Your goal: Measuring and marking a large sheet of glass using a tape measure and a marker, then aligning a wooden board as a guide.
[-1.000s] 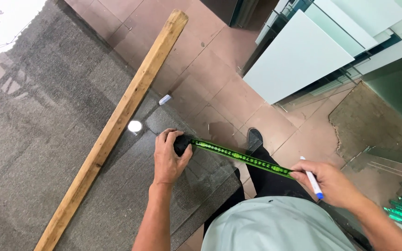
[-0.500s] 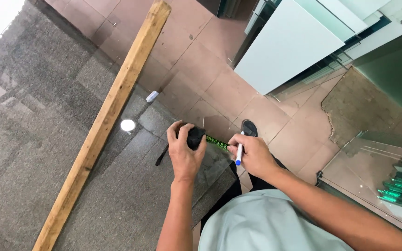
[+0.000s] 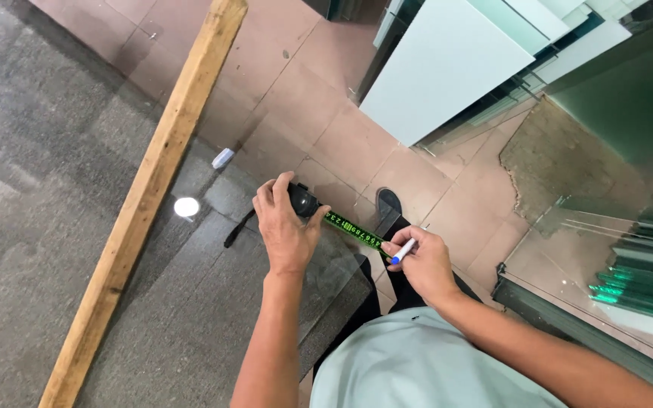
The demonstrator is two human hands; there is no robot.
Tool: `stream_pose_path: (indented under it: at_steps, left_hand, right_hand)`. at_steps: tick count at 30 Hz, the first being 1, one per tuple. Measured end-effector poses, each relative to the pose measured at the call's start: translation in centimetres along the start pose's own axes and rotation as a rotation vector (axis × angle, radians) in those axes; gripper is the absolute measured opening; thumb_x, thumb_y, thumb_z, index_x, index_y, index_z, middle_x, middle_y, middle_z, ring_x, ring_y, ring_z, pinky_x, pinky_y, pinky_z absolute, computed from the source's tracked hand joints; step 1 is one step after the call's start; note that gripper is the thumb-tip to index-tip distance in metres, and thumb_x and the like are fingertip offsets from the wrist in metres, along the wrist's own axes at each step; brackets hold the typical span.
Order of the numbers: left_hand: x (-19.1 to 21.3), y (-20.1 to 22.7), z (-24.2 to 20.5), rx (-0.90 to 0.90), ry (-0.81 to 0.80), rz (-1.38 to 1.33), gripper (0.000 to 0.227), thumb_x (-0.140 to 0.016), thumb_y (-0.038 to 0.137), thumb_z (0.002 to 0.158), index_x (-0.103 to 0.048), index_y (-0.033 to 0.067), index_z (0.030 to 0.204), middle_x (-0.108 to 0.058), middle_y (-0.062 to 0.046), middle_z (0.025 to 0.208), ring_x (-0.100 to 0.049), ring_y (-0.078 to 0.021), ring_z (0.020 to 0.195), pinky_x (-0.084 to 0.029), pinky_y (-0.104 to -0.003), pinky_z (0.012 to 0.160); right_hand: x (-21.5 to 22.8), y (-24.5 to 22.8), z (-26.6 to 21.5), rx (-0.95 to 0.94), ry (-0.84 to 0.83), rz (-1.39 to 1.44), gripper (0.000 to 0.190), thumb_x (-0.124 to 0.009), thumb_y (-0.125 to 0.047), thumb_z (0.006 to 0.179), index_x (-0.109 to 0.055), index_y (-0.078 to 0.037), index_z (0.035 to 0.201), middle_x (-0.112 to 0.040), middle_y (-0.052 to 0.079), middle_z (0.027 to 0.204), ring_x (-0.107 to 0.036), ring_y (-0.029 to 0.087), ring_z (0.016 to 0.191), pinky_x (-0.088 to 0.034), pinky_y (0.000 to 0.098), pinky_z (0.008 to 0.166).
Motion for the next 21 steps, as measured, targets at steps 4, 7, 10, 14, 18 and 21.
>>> stream_pose_path:
  at_steps: [4, 7, 10, 14, 18, 21]
  left_hand:
    - [-0.5, 0.4, 1.8, -0.02, 0.0, -0.014, 0.094, -0.107, 0.024, 0.078, -0.051, 0.0136, 0.153, -0.052, -0.015, 0.13, -0.059, -0.0403, 0.124, -0.067, -0.067, 0.09]
    - [-0.8, 0.2, 3.5, -0.075, 0.011, 0.001, 0.096, -0.108, 0.022, 0.077, -0.051, 0.0146, 0.154, -0.053, -0.015, 0.129, -0.06, -0.0404, 0.125, -0.067, -0.067, 0.092]
    - [-0.7, -0.2, 4.8, -0.126, 0.028, -0.004, 0.1, -0.11, 0.023, 0.073, -0.052, 0.0171, 0.154, -0.055, -0.012, 0.13, -0.06, -0.0376, 0.124, -0.064, -0.062, 0.094]
    - [-0.6, -0.1, 5.7, -0.157, 0.065, -0.008, 0.11, -0.112, 0.024, 0.069, -0.051, 0.0178, 0.16, -0.058, -0.012, 0.132, -0.06, -0.0382, 0.125, -0.056, -0.059, 0.099]
    - [-0.3, -0.9, 5.3, -0.117, 0.108, -0.032, 0.12, -0.114, 0.027, 0.069, -0.045, 0.0153, 0.167, -0.06, -0.014, 0.137, -0.057, -0.0371, 0.128, -0.043, -0.053, 0.106]
    - [-0.5, -1.5, 5.1, -0.089, 0.147, -0.103, 0.108, -0.109, 0.023, 0.069, -0.051, 0.0168, 0.16, -0.061, -0.011, 0.137, -0.057, -0.0351, 0.129, -0.041, -0.051, 0.108]
  right_hand:
    - [-0.2, -0.3, 0.0, -0.089, 0.047, 0.138, 0.032, -0.087, 0.001, 0.095, -0.064, 0.016, 0.113, -0.07, 0.023, 0.097, -0.082, 0.027, 0.083, -0.073, 0.0382, 0.078]
    - [-0.7, 0.6, 0.9, -0.099, 0.073, 0.206, 0.041, -0.091, 0.002, 0.091, -0.064, 0.017, 0.117, -0.069, 0.026, 0.103, -0.083, 0.031, 0.09, -0.074, 0.0389, 0.082]
    - [-1.2, 0.7, 1.5, -0.083, 0.081, 0.211, 0.042, -0.093, -0.003, 0.09, -0.066, 0.014, 0.117, -0.067, 0.025, 0.104, -0.082, 0.032, 0.092, -0.074, 0.0415, 0.083]
    - [-0.5, -0.8, 1.5, -0.061, 0.08, 0.164, 0.043, -0.093, -0.006, 0.091, -0.067, 0.014, 0.118, -0.069, 0.027, 0.102, -0.083, 0.032, 0.09, -0.074, 0.0416, 0.082]
    - [2.9, -7.9, -2.1, 0.407, 0.113, -0.268, 0.019, -0.061, -0.018, 0.114, -0.075, -0.005, 0.117, -0.083, 0.015, 0.08, -0.083, 0.023, 0.077, -0.067, 0.0421, 0.081]
    - [3.5, -9.7, -2.4, 0.675, -0.043, -0.243, 0.042, -0.049, -0.029, 0.116, -0.082, -0.004, 0.124, -0.073, 0.009, 0.07, -0.073, 0.016, 0.066, -0.064, 0.0321, 0.07]
Point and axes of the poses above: each hand's wrist, its own z-axis towards the middle knuckle, its own x-axis out of the back of the hand, y = z × x, the point moved 9 cm from there along z, towards the middle knuckle
